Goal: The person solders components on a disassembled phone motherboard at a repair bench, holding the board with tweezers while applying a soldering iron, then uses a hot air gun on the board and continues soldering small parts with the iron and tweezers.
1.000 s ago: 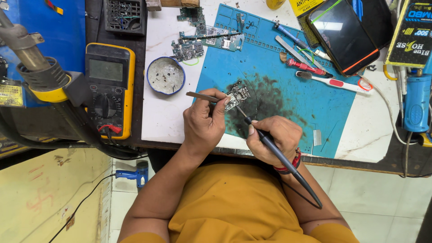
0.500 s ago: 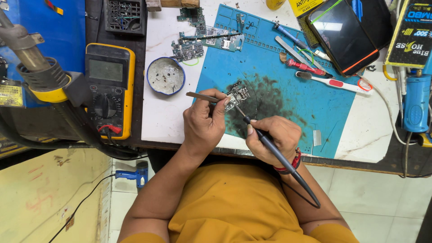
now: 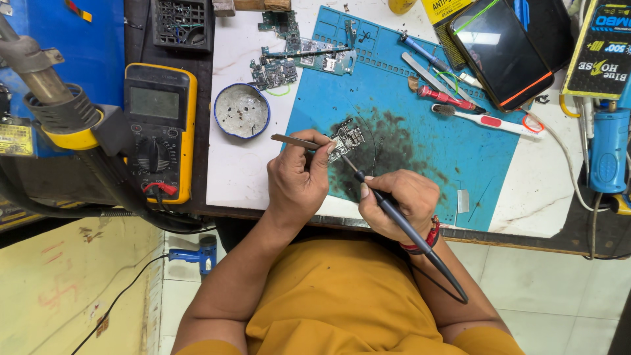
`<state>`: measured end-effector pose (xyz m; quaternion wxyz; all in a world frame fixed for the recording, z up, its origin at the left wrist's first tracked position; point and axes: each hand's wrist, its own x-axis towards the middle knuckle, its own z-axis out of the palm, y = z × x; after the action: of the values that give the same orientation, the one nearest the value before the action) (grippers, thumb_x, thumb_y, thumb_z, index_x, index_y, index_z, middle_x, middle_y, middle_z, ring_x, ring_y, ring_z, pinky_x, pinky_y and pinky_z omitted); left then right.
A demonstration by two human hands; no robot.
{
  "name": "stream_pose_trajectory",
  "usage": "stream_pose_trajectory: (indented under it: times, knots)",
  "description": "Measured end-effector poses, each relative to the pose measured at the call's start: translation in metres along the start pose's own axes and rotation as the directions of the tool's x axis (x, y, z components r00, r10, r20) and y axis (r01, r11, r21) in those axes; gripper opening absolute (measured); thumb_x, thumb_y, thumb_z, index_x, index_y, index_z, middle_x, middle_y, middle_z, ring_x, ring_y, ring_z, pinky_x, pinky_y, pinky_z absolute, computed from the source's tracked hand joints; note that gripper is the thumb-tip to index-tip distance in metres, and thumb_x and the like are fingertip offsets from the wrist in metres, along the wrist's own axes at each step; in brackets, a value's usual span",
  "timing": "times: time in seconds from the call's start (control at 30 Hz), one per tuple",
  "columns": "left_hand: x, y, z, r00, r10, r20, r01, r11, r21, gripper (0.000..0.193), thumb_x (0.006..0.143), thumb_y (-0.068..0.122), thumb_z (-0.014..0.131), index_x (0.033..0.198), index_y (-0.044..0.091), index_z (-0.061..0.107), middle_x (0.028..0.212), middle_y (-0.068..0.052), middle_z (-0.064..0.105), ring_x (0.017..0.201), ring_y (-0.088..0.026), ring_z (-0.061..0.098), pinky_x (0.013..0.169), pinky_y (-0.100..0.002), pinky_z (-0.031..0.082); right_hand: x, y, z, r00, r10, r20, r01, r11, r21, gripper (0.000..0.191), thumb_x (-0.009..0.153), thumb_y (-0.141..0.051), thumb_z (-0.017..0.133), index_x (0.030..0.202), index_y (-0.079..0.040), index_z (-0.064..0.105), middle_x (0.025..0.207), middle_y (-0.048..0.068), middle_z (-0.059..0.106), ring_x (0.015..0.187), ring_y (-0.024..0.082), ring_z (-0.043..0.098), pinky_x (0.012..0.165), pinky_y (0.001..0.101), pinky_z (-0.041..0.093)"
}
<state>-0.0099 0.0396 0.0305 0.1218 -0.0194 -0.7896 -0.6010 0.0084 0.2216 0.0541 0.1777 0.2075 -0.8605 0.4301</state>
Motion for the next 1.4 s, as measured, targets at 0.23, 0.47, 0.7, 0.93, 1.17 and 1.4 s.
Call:
stream_pose_trajectory:
  times: [0.23,0.47,0.7,0.93,1.17,1.4]
  knots:
    - [-0.0005,-0.0003,-0.0004,1.0,0.012,-0.001,-0.012,1.0,-0.004,0.009,0.104,0.009,0.068,0.107,0.005,0.061,0.083,-0.004,0.071,0.062,-0.007,0.065,0.055,-0.025,0.05,0.0006,-0.0012,-0.0013,1.0,-0.009,0.014,0.009,1.0,0.013,0.014,0.075,0.001,0.076,0.085,-0.003,0.066,0.073,0.011,0.069,0.058,0.021,0.065,0.056,0.031,0.05]
    - [-0.0009,-0.0002,0.0002,1.0,0.0,-0.005,0.0,1.0,-0.004,0.009,0.103,0.009,0.069,0.107,0.004,0.062,0.081,-0.004,0.071,0.061,-0.007,0.064,0.054,-0.025,0.049,0.0005,-0.0018,-0.0015,1.0,-0.003,0.007,0.003,1.0,-0.003,0.015,0.075,0.001,0.077,0.086,-0.002,0.067,0.074,0.011,0.069,0.058,0.022,0.065,0.056,0.0312,0.049]
    - [-0.0005,-0.0001,-0.0004,1.0,-0.001,-0.005,0.001,1.0,0.007,0.009,0.104,0.009,0.069,0.106,0.005,0.062,0.081,-0.003,0.071,0.061,-0.007,0.064,0.054,-0.025,0.049,-0.0011,-0.0009,0.0001,1.0,0.009,-0.006,-0.009,1.0,-0.003,0.015,0.076,0.002,0.076,0.086,-0.002,0.066,0.075,0.011,0.069,0.059,0.022,0.065,0.057,0.0313,0.05]
    - [-0.0008,0.001,-0.0002,1.0,-0.002,-0.005,0.002,1.0,0.009,0.008,0.104,0.01,0.069,0.106,0.005,0.062,0.082,-0.004,0.071,0.061,-0.007,0.064,0.055,-0.025,0.049,-0.0021,-0.0005,-0.0002,1.0,0.008,-0.017,-0.008,1.0,-0.01,0.015,0.075,0.001,0.076,0.086,-0.002,0.065,0.075,0.012,0.069,0.059,0.022,0.065,0.057,0.0316,0.05]
    - [-0.001,0.0014,0.0,1.0,0.0,-0.007,0.0,1.0,0.0,0.009,0.104,0.01,0.068,0.107,0.004,0.062,0.083,-0.004,0.071,0.062,-0.007,0.064,0.056,-0.025,0.05,-0.0018,-0.0011,-0.0006,1.0,0.0,-0.013,0.0,1.0,-0.018,0.015,0.075,0.0,0.075,0.085,-0.002,0.065,0.074,0.011,0.068,0.06,0.023,0.065,0.058,0.0324,0.051]
    - [-0.0009,-0.0003,0.0006,1.0,0.02,-0.018,-0.02,1.0,-0.012,0.008,0.104,0.008,0.067,0.108,0.004,0.062,0.084,-0.004,0.072,0.062,-0.006,0.063,0.054,-0.024,0.048,-0.0012,-0.0011,-0.0012,1.0,-0.001,-0.006,0.001,1.0,-0.02,0.015,0.075,0.0,0.076,0.085,-0.002,0.066,0.073,0.011,0.069,0.058,0.022,0.064,0.056,0.0318,0.049]
